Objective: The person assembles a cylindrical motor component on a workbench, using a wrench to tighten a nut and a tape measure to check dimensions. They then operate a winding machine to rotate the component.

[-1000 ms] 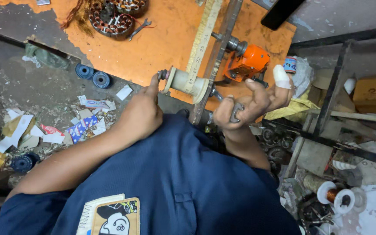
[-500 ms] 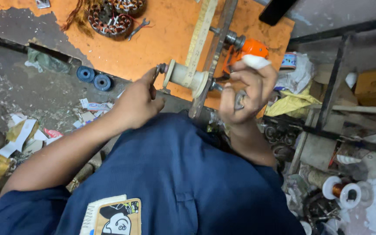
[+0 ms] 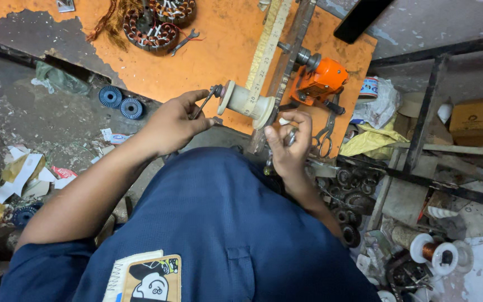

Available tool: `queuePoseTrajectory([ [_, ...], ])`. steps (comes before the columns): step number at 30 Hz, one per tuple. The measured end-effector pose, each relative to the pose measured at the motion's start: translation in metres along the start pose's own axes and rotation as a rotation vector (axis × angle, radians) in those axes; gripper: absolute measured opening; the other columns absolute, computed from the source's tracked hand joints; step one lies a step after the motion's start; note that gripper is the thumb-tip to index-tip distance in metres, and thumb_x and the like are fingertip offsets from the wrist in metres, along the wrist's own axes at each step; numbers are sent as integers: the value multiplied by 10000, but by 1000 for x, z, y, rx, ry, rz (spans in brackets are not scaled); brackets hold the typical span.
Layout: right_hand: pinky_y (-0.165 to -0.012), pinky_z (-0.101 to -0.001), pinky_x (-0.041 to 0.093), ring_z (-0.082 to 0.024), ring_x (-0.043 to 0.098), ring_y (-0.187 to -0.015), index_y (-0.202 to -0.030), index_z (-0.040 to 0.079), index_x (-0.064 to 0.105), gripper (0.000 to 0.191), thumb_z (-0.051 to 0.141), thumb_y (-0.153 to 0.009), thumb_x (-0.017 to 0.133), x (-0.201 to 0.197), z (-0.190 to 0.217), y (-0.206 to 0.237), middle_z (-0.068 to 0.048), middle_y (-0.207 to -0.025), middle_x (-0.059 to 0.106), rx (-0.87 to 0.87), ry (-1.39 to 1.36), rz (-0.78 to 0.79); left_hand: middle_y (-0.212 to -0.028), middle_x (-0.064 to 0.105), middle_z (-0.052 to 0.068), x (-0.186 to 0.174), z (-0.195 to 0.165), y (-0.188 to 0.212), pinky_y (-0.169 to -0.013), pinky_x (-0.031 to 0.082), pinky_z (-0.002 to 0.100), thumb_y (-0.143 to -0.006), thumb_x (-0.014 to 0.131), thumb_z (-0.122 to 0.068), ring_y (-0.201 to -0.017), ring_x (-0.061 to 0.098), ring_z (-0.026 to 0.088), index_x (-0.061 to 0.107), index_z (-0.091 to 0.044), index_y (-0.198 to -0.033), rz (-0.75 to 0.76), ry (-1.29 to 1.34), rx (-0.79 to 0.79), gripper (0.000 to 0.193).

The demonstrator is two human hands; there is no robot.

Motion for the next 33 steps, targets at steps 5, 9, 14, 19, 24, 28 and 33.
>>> queuePoseTrajectory([
  [5,-520,-172,333,-4,402,-616,-1240,4,469,507,46,-888,830,5,3,0,-47,-1116,502,47,93,15,-675,527,-12,-2,9,-3,-440,380,261,-895,703,-152,-489,478,72,446,23,-1489,9,117,-81,670],
  [9,-505,-177,326,-7,389,-591,-1240,0,469,515,48,-878,831,8,3,-2,-55,-1087,520,69,103,21,-749,579,-16,-10,22,-3,-422,381,252,-875,703,-135,-485,483,65,432,19,-1478,-19,177,-130,679],
  [14,-533,-192,346,-16,408,-597,-1259,20,465,571,86,-864,873,5,-20,5,-12,-934,530,74,165,13,-804,600,2,-17,37,-2,-443,340,227,-878,719,-105,-518,454,36,405,61,-1500,-24,356,-88,716],
  [19,-549,-196,396,-14,436,-646,-1205,40,471,644,109,-753,925,13,-73,5,-2,-1034,524,-11,157,-32,-774,561,-10,-19,39,-1,-414,317,229,-891,707,-129,-489,426,32,389,62,-1507,-5,431,-74,720],
  [24,-606,-199,361,-9,414,-732,-1132,29,549,461,38,-839,904,28,-132,-16,41,-935,505,190,-63,-114,-766,544,2,-16,29,4,-409,331,238,-916,700,-119,-485,440,46,388,52,-1509,-27,386,-30,691],
  [28,-402,-216,248,-41,358,-505,-1063,7,607,230,100,-950,784,9,-139,-16,-35,-773,486,582,-209,-179,-820,578,11,-12,22,14,-402,379,240,-963,597,-116,-475,465,58,410,2,-1522,-18,402,16,601],
  [33,-447,-219,389,-65,516,-566,-1174,66,618,269,290,-1026,609,-6,-87,-26,-32,-889,606,540,-800,-48,-868,583,19,-3,23,30,-450,399,223,-1007,526,-112,-508,484,55,382,-32,-1565,13,438,53,582],
])
Point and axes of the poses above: each hand's wrist, its own y-axis away from the middle knuckle, its own x-axis out of the palm, z = x × y, the point moved 1 cm from there along -y, towards the middle knuckle
